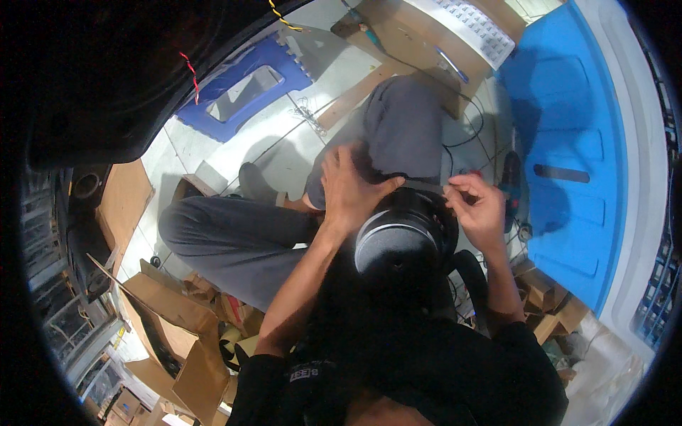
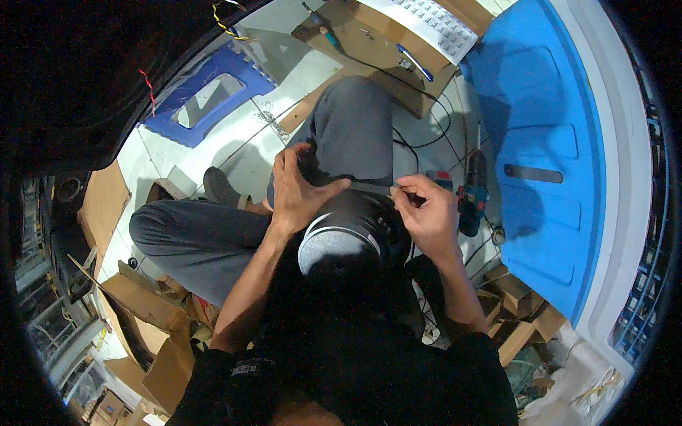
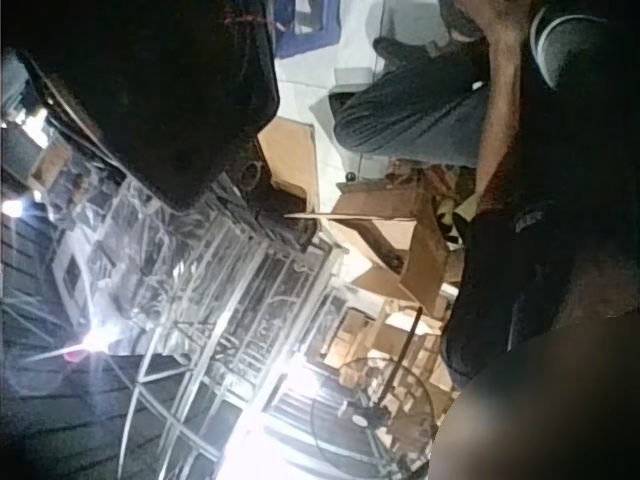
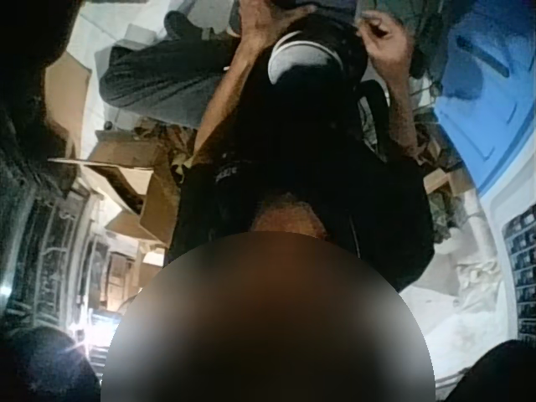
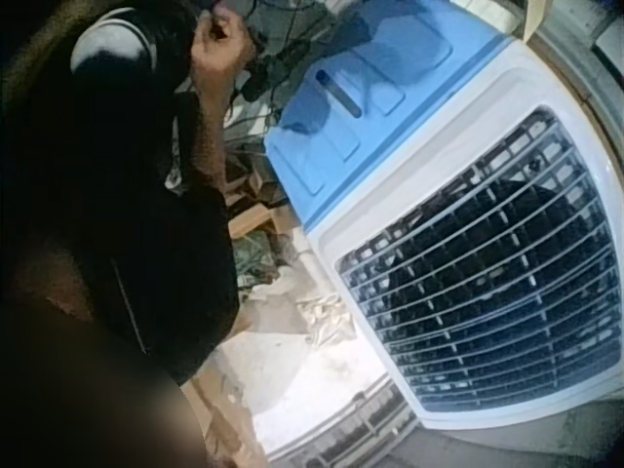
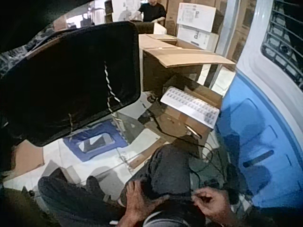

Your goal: The person sits on the floor and assembles a portable speaker by connecting wires to the driver and terminal block, then attaching a small tweeter. The person handles red and yellow wires, a speaker driver, and a tweeter, securing connections by hand.

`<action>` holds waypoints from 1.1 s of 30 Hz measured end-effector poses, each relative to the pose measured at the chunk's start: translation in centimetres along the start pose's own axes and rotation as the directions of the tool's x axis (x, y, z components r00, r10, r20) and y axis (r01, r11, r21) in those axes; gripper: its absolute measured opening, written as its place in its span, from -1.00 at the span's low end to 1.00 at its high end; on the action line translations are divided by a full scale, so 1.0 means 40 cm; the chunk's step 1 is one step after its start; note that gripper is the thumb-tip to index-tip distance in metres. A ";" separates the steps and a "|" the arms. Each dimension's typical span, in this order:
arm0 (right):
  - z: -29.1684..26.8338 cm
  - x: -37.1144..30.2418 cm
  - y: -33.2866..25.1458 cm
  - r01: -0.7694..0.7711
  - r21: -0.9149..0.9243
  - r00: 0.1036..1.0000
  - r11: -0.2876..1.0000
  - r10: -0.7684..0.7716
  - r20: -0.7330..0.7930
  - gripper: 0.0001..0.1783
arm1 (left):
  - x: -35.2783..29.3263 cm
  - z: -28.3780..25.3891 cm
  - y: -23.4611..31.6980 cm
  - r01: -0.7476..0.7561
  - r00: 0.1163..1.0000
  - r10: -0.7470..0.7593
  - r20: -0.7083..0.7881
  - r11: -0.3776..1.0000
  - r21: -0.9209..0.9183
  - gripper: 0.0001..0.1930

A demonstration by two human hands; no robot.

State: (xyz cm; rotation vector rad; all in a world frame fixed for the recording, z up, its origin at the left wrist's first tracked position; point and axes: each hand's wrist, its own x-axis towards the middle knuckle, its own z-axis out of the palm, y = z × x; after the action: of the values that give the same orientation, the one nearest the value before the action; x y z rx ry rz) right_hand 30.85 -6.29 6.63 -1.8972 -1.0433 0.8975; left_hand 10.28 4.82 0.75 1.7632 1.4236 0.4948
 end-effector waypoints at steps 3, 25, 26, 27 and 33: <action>-0.002 -0.013 -0.003 -0.040 -0.018 0.999 0.999 0.039 -0.026 -0.85 | 0.019 0.013 0.008 -0.077 0.997 0.077 0.005 0.996 -0.039 0.09; -0.035 -0.124 -0.008 -0.323 -0.036 0.945 0.946 0.321 -0.060 -0.84 | 0.043 0.040 0.119 -0.181 0.976 0.153 0.156 0.966 0.183 0.65; -0.033 -0.126 -0.007 -0.323 -0.049 0.945 0.945 0.320 -0.065 -0.84 | 0.043 0.041 0.119 -0.191 0.975 0.162 0.150 0.960 0.205 0.67; -0.032 -0.127 -0.007 -0.325 -0.041 0.944 0.945 0.322 -0.064 -0.84 | 0.044 0.042 0.118 -0.196 0.974 0.167 0.151 0.961 0.196 0.67; -0.045 -0.110 -0.018 -0.260 0.031 0.961 0.965 0.262 -0.091 -0.84 | 0.049 0.017 0.072 -0.087 0.982 0.076 0.173 0.994 0.061 0.58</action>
State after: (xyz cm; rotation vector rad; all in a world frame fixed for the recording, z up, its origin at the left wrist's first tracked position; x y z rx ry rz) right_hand 30.32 -10.46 8.96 -2.0725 -0.7362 0.9496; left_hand 13.16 6.30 2.22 1.8768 1.2664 0.3326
